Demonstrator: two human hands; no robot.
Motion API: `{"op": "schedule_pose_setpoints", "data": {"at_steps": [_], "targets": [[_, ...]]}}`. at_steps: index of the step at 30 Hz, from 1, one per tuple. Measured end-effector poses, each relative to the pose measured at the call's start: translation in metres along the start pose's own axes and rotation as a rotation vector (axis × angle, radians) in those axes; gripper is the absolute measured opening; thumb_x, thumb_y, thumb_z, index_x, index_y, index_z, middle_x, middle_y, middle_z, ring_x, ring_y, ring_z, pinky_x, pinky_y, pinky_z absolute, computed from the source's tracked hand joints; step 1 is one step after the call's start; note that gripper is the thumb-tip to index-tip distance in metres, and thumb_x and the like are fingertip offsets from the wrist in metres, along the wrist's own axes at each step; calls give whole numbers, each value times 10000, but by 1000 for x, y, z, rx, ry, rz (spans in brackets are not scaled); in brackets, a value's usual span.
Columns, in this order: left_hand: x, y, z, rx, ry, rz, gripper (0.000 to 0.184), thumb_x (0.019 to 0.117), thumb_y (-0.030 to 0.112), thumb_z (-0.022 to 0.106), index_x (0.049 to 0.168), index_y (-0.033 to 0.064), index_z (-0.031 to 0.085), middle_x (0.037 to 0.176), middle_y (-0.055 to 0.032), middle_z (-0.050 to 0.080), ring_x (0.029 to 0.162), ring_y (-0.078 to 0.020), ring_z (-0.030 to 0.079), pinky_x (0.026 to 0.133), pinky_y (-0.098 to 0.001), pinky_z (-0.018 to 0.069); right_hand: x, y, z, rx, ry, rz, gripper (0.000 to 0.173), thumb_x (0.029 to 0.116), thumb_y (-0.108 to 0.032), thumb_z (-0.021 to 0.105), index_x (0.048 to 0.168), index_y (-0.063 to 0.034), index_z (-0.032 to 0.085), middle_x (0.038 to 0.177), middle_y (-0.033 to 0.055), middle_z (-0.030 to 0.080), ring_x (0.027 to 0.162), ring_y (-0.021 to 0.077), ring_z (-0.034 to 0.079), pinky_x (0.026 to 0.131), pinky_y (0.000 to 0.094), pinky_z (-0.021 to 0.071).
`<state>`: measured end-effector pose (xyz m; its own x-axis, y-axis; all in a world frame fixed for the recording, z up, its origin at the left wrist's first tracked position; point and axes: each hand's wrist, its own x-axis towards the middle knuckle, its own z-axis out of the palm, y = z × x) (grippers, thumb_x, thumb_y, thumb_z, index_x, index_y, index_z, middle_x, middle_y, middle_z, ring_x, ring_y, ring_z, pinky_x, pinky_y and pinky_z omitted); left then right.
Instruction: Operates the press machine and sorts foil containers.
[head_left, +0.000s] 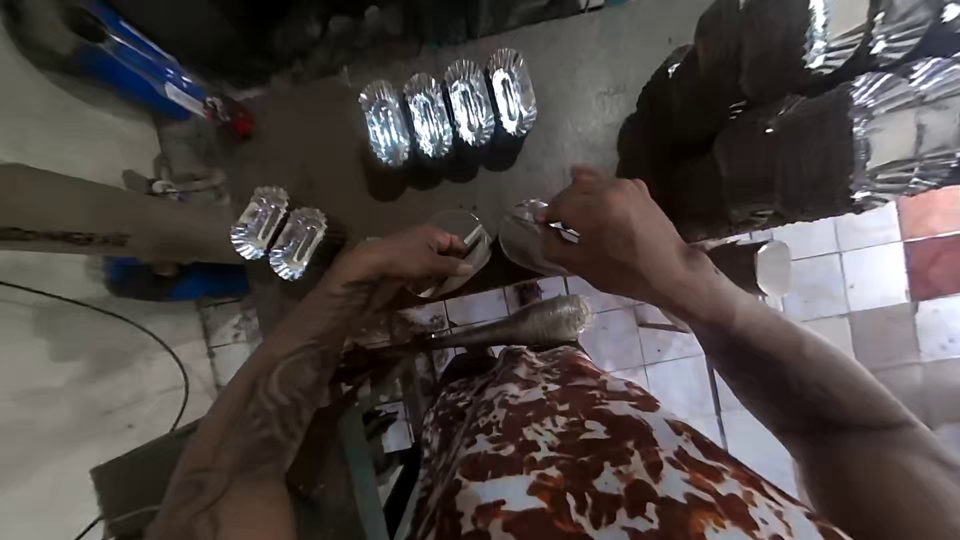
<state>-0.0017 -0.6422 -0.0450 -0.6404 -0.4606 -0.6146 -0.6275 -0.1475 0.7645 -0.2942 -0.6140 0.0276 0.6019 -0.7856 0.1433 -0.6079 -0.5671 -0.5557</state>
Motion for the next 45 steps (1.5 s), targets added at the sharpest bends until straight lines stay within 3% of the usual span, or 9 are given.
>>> {"op": "schedule_pose_setpoints", "data": {"at_steps": [6, 9, 12, 16, 21, 26, 32, 39, 45], "targets": [[1, 8, 13, 109, 172, -37, 544, 946, 96, 705, 1448, 90, 494, 1036, -154, 675, 849, -232, 658, 779, -443, 562, -25, -24, 29, 45, -114, 325, 289, 983, -15, 588, 1266, 11, 644, 1262, 190, 645, 1213, 348, 600, 1048, 524, 494], [-10, 17, 37, 218, 396, -52, 607, 983, 131, 585, 1555, 121, 383, 1258, -217, 645, 1094, -353, 660, 926, -591, 530, -93, -54, 84, 743, 229, 426, 337, 1008, -56, 496, 1325, -13, 601, 1132, 70, 698, 973, 121, 685, 856, 330, 602], [-71, 39, 69, 439, 680, 60, 395, 1040, 145, 453, 1418, 55, 526, 1071, -232, 669, 974, -388, 674, 821, -607, 530, -146, -91, 142, 1239, 212, 566, 261, 1003, -54, 457, 1211, -20, 610, 981, 28, 720, 876, 113, 702, 811, 356, 611], [-132, 32, 133, -203, 983, 474, 358, 880, 28, 452, 1145, 153, 657, 991, 118, 702, 889, 69, 648, 786, -158, 562, -115, -94, 137, 1351, 283, 501, 237, 1025, -73, 488, 1209, -100, 635, 962, 0, 727, 830, 95, 699, 756, 334, 616], [-95, -2, 194, -1040, 878, 203, 302, 888, 55, 416, 1097, 173, 598, 924, 43, 665, 780, -54, 656, 664, -294, 582, -72, -104, 133, 1331, 96, 527, 325, 1013, -115, 373, 1259, -130, 585, 956, -7, 690, 789, 88, 674, 680, 325, 597], [-50, -27, 230, -1460, 769, 661, 187, 889, 248, 626, 722, 277, 705, 717, 100, 702, 665, 10, 670, 607, -203, 575, -79, -73, 126, 1553, -276, 433, 208, 958, -51, 554, 1102, -121, 687, 869, -13, 716, 745, 54, 660, 712, 274, 576], [54, -100, 218, -443, 517, 80, 268, 1035, 127, 556, 1250, -12, 635, 1062, -134, 685, 939, -188, 656, 868, -400, 554, -151, 37, 157, 448, -470, 186, 302, 975, -78, 545, 1206, 57, 686, 1194, 208, 699, 1148, 302, 666, 1031, 470, 522], [3, -33, 216, -833, 734, -369, 261, 1037, 259, 577, 1175, 62, 679, 976, -62, 653, 783, -103, 607, 694, -265, 525, -248, 77, 176, 83, -1017, 331, 365, 1059, -276, 510, 1248, -6, 667, 1233, 213, 676, 1200, 385, 628, 1049, 528, 488], [-26, -129, 203, -157, 614, -310, 521, 1077, 470, 405, 1114, 48, 709, 1054, -210, 703, 1007, -383, 683, 872, -644, 526, -220, 59, 166, 181, -1060, 197, 413, 1060, -262, 515, 1377, -14, 606, 1365, 217, 619, 1305, 358, 569, 1133, 464, 434]]}}
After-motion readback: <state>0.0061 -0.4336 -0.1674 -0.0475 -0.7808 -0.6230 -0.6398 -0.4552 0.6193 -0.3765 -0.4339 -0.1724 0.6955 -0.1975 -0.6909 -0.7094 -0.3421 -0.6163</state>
